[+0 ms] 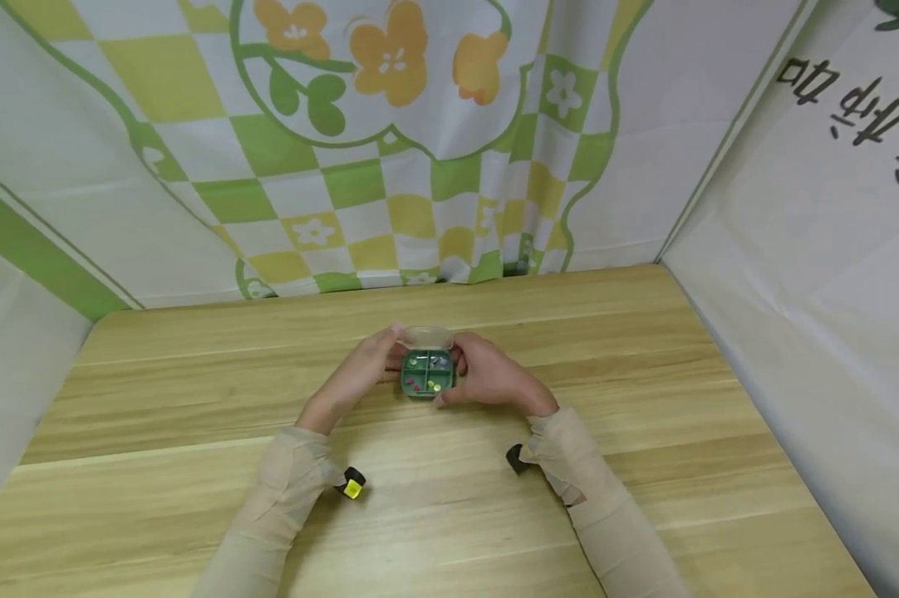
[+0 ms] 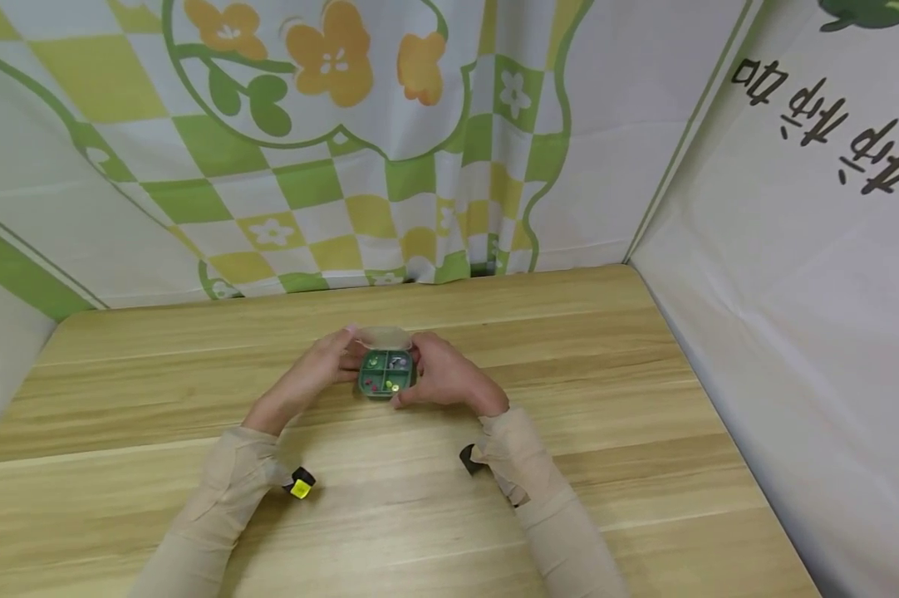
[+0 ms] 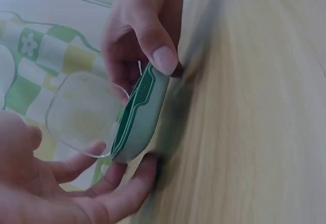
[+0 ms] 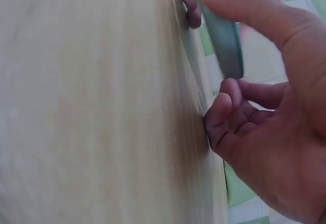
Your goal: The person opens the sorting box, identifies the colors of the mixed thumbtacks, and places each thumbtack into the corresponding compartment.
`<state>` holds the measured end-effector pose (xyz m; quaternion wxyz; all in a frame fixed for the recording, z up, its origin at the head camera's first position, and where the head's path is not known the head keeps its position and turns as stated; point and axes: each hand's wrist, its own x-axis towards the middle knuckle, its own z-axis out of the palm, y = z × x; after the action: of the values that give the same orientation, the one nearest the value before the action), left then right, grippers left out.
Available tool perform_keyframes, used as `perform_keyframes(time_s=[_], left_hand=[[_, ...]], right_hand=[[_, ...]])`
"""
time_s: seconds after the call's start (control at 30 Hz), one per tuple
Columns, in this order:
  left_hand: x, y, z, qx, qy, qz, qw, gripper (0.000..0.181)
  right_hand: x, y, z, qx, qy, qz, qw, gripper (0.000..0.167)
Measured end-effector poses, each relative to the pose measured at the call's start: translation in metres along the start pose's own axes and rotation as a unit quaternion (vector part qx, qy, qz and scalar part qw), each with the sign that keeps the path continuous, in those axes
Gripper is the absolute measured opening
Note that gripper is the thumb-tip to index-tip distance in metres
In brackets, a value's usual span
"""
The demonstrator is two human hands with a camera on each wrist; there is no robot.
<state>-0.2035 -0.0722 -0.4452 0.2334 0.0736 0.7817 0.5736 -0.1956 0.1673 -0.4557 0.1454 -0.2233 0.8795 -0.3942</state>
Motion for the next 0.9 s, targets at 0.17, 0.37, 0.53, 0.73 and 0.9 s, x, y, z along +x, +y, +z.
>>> perform_keyframes(time_s=[0.17, 0.37, 0.53, 0.73, 0.9], left_hand=[[-0.003, 0.006, -0.001, -0.066, -0.017, -0.026, 0.9973, 0.066], [-0.003, 0.008, -0.002, -0.116, -0.038, -0.032, 0.9920, 0.065], [-0.004, 0.007, -0.004, -0.134, -0.039, -0.018, 0.9900, 0.061], [-0.008, 0.009, -0.003, -0.158, -0.032, 0.007, 0.9869, 0.059], [-0.009, 0.011, -0.001, -0.167, -0.027, 0.011, 0.9856, 0.056]], right_hand=[[-0.002, -0.002, -0.001, 0.053, -0.001, -0.004, 0.9986, 0.071], [-0.005, -0.004, -0.003, 0.162, -0.032, 0.038, 0.9855, 0.091], [-0.003, -0.004, -0.008, 0.261, -0.042, 0.080, 0.9610, 0.091], [0.001, -0.010, -0.010, 0.402, -0.013, 0.106, 0.9093, 0.053], [0.000, -0.013, -0.014, 0.444, -0.009, 0.120, 0.8879, 0.048]])
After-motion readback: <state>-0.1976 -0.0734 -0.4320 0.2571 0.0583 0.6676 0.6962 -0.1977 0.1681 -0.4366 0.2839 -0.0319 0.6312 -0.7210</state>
